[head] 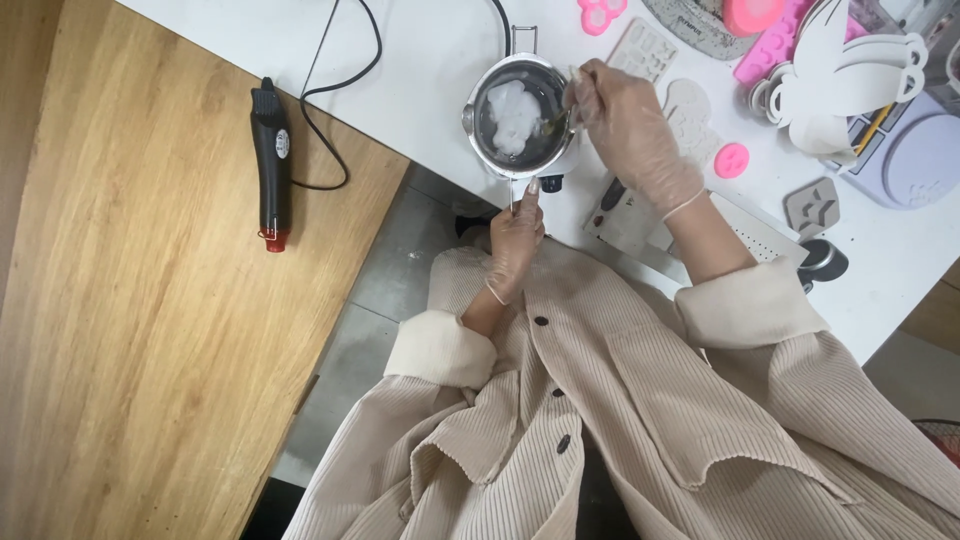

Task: Stirring solid wax in a melting pot on a heating station to liquefy it for candle making.

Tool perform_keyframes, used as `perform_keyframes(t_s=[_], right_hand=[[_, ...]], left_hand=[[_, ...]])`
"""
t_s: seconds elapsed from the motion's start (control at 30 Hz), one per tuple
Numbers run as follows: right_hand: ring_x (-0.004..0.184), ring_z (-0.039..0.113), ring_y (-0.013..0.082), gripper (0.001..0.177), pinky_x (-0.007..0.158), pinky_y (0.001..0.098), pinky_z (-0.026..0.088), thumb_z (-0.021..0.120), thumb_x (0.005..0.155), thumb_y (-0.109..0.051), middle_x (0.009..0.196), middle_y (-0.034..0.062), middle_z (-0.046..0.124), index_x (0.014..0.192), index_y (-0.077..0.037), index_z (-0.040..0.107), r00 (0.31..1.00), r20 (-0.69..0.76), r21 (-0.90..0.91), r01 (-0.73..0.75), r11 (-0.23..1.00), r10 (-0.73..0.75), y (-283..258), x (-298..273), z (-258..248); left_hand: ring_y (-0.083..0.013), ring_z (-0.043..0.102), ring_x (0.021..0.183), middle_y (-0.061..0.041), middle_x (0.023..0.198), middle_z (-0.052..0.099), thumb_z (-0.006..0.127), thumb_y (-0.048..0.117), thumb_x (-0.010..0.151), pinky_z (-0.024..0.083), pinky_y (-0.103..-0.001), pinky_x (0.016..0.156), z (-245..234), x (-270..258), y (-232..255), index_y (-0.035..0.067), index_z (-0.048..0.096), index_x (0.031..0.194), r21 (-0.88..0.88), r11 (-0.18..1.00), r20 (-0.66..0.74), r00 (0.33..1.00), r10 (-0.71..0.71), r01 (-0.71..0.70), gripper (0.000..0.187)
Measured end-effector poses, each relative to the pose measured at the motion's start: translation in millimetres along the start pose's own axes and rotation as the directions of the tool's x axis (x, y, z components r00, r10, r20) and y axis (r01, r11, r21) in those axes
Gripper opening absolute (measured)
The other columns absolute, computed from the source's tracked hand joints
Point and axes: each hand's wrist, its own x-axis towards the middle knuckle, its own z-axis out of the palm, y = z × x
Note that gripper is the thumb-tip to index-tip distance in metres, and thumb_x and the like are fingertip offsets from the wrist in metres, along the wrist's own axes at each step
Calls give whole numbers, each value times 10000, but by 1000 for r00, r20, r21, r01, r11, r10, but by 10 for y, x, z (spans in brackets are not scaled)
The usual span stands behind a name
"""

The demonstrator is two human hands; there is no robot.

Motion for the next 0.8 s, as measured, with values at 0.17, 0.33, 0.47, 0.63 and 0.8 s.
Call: perform_keyframes(t_s=[0.17,0.33,0.47,0.63,0.8], right_hand=[[721,714,267,345,709,388,566,445,1175,-188,807,150,710,1005,55,621,992,-41,-134,112,985,-119,-20,5,10],[690,725,238,373,704,361,584,430,1157,-221,800,138,720,988,47,629,999,10,-16,-34,999,34,-9,29,78],[729,720,245,367,709,367,576,435,1166,-217,845,148,731,1032,61,633,996,-87,-96,16,995,-24,-33,5,101],[734,720,242,364,729,372,570,464,1129,-253,805,145,719,1010,10,685,998,14,-41,-57,998,57,-194,-109,180],[804,721,260,336,764,379,575,486,1152,-249,883,151,701,1053,18,663,986,-148,-22,73,997,-75,-300,-144,119]], left_hand=[[-43,357,489,68,595,421,682,378,989,313,-238,441,-7,27,-13,158,476,669,36,999,-20,1000,-20,20,440],[-30,336,480,81,589,396,690,414,968,304,-229,428,-51,104,-53,176,456,665,-16,999,13,999,-41,41,451],[-35,341,480,76,587,405,690,426,965,301,-226,427,-16,82,39,164,471,658,10,998,21,998,-62,62,460],[-39,380,484,74,578,427,694,441,970,349,-233,436,-42,62,129,178,473,657,79,995,8,998,-63,62,465],[-52,392,457,58,556,441,701,442,955,331,-241,416,-28,-24,278,144,512,648,163,982,-23,996,-88,91,468]])
